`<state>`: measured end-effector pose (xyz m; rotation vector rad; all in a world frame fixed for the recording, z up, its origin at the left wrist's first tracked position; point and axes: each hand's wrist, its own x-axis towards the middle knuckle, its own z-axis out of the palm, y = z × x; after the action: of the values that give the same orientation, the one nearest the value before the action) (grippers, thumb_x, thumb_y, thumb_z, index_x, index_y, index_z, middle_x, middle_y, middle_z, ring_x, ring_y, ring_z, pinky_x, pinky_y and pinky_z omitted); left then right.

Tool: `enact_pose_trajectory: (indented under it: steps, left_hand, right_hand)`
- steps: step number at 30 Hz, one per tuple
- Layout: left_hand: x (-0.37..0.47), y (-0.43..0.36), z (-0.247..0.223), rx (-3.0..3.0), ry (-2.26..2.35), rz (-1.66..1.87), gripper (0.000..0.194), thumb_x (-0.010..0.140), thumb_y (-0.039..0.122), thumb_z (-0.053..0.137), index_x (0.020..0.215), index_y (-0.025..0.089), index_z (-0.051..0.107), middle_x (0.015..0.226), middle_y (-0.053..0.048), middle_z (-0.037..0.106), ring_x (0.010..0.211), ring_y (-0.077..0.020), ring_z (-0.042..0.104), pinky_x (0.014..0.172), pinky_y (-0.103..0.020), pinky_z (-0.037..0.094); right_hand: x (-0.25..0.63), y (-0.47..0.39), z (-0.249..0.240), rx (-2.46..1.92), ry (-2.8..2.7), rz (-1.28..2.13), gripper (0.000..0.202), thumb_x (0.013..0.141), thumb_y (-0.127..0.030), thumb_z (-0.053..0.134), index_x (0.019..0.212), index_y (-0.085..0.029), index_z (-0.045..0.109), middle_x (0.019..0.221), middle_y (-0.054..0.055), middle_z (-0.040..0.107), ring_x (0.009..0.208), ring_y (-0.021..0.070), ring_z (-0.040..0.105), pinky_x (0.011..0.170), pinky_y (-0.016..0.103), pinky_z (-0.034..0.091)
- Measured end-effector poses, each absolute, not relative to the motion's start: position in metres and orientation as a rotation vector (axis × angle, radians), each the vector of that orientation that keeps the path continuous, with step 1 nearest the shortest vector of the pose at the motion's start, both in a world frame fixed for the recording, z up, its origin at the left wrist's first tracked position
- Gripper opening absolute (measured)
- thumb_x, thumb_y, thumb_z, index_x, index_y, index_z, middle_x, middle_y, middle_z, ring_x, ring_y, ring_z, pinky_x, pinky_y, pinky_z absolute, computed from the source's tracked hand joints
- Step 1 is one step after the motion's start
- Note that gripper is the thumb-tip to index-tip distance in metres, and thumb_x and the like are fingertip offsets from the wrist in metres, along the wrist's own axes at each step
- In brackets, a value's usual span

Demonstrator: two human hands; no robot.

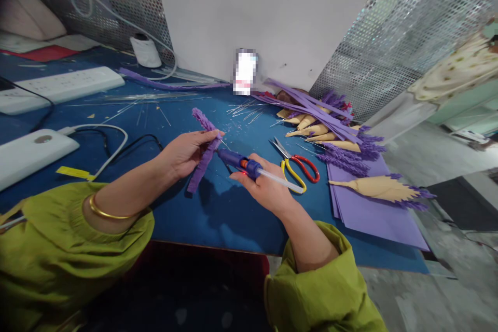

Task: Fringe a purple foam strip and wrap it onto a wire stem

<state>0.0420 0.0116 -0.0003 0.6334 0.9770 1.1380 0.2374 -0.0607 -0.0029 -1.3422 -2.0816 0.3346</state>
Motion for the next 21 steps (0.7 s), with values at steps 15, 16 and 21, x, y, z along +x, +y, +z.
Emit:
enact_pose_trajectory:
  steps: [15,16,21]
  left_hand:
    - [0.0416,0.013,-0.0016,0.604,0.978,1.143,0.02,0.058,0.018,0.084,0.073,0.011,0.073,0.069,-0.003,0.068,0.061,-0.0099,0.055,0.058,-0.022,0.043]
    - [0.0414,0.0134,-0.002,0.605,0.978,1.145,0.021,0.057,0.018,0.085,0.073,0.011,0.073,0.069,-0.003,0.068,0.061,-0.0099,0.055,0.057,-0.022,0.043]
    - [0.0401,0.0155,-0.0032,0.585,0.965,1.183,0.027,0.053,0.019,0.088,0.074,0.01,0.073,0.07,-0.004,0.069,0.064,-0.0108,0.057,0.058,-0.021,0.045]
  right_hand:
    - [0.2365,-0.0616,-0.0008,-1.361,-2.117,0.368,0.033,0.088,-0.051,0.06,0.078,-0.022,0.049,0.069,-0.002,0.054,0.061,0.0144,0.05,0.057,0.026,0.032]
    - [0.2366,-0.0615,-0.0003,-1.364,-2.115,0.37,0.033,0.088,-0.051,0.06,0.078,-0.022,0.05,0.069,-0.002,0.055,0.061,0.0144,0.05,0.057,0.026,0.032]
    - [0.2403,-0.0595,-0.0014,-1.35,-2.091,0.405,0.033,0.086,-0.051,0.062,0.078,-0.021,0.054,0.068,-0.001,0.057,0.06,0.0139,0.049,0.057,0.026,0.034]
